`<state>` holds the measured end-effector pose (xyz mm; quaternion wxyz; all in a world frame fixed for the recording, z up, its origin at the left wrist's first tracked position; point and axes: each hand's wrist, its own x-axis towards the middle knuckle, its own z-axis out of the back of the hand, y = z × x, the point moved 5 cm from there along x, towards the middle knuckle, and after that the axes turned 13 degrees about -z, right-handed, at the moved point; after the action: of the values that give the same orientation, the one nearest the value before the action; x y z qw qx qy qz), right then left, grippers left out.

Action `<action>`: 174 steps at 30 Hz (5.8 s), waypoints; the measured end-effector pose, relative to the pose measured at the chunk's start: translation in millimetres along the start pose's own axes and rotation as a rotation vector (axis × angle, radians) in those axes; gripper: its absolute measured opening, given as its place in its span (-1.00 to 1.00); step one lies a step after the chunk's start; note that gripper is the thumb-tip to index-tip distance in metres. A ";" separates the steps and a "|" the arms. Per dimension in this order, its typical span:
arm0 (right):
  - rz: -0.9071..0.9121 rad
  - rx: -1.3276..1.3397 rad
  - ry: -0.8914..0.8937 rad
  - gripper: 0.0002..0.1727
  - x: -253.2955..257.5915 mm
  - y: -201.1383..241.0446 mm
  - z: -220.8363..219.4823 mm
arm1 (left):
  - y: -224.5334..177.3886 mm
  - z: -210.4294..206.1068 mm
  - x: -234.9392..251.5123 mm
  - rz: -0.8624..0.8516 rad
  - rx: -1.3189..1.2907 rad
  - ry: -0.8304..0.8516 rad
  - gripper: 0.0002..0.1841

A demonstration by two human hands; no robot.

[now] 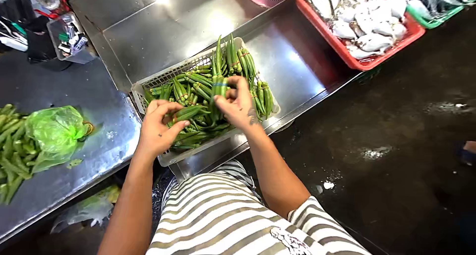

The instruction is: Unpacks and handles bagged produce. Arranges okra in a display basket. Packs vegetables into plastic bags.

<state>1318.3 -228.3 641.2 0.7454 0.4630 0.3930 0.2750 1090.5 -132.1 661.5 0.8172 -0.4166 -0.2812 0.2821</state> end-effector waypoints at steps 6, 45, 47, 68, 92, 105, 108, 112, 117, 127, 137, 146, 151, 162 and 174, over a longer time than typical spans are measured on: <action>0.169 0.289 -0.278 -0.40 -4.3 20.6 107.7 | -26.3 -80.1 97.6 -0.412 0.180 0.065 -0.60; 0.386 -0.930 0.178 -0.78 -4.2 -20.8 -102.4 | 63.4 -45.1 -58.0 0.107 0.618 0.585 -0.63; 0.308 -0.926 0.144 -0.69 -0.8 -18.6 -108.1 | 63.9 -43.5 -57.7 0.106 0.638 0.602 -0.69; -0.021 -0.059 0.326 -0.22 -6.8 23.2 -94.3 | 53.0 64.7 -76.4 0.411 -0.621 -0.630 -0.76; -0.121 -0.802 -0.110 -0.60 79.5 16.9 87.5 | 51.7 22.0 -19.6 0.479 -0.758 -0.547 -0.77; 0.263 -0.385 0.142 -0.29 14.7 23.8 36.6 | 9.3 -95.9 136.9 0.303 -0.502 -0.255 -0.65; 0.269 -0.269 0.063 -0.34 12.2 18.7 51.4 | 31.5 -113.2 170.5 0.246 -0.191 -0.261 -0.56; 0.263 -0.188 0.017 -0.36 7.3 12.3 67.7 | 47.8 -128.6 176.7 0.282 0.140 -0.123 -0.46; 0.298 -0.146 -0.007 -0.46 3.9 3.8 65.4 | 50.9 -120.9 175.6 0.250 0.039 -0.064 -0.41; 0.183 -0.481 0.275 -0.51 30.0 8.4 -74.0 | 93.6 16.5 74.4 0.418 0.575 0.283 -0.56; -0.014 -0.707 0.100 -0.22 58.9 31.3 -132.6 | 115.1 6.7 38.9 0.516 0.597 0.275 -0.35; 0.232 -0.301 -0.406 -0.45 68.0 88.2 64.0 | 117.9 4.3 52.4 0.436 0.608 0.245 -0.39; 0.121 -0.373 -0.488 -0.39 111.3 71.7 97.5 | 119.5 5.3 57.7 0.435 0.590 0.240 -0.41; 0.007 -0.739 -0.107 -0.69 149.1 49.4 67.0 | 107.8 29.1 42.7 0.473 0.363 0.089 -0.41; 0.065 -0.494 -0.381 -0.65 156.3 64.0 96.8 | 89.4 24.6 39.7 0.445 -0.070 -0.078 -0.44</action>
<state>1481.1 -126.3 672.8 0.8863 0.3235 0.1523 0.2943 1080.3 -47.5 607.5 0.7083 -0.4852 -0.2235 0.4615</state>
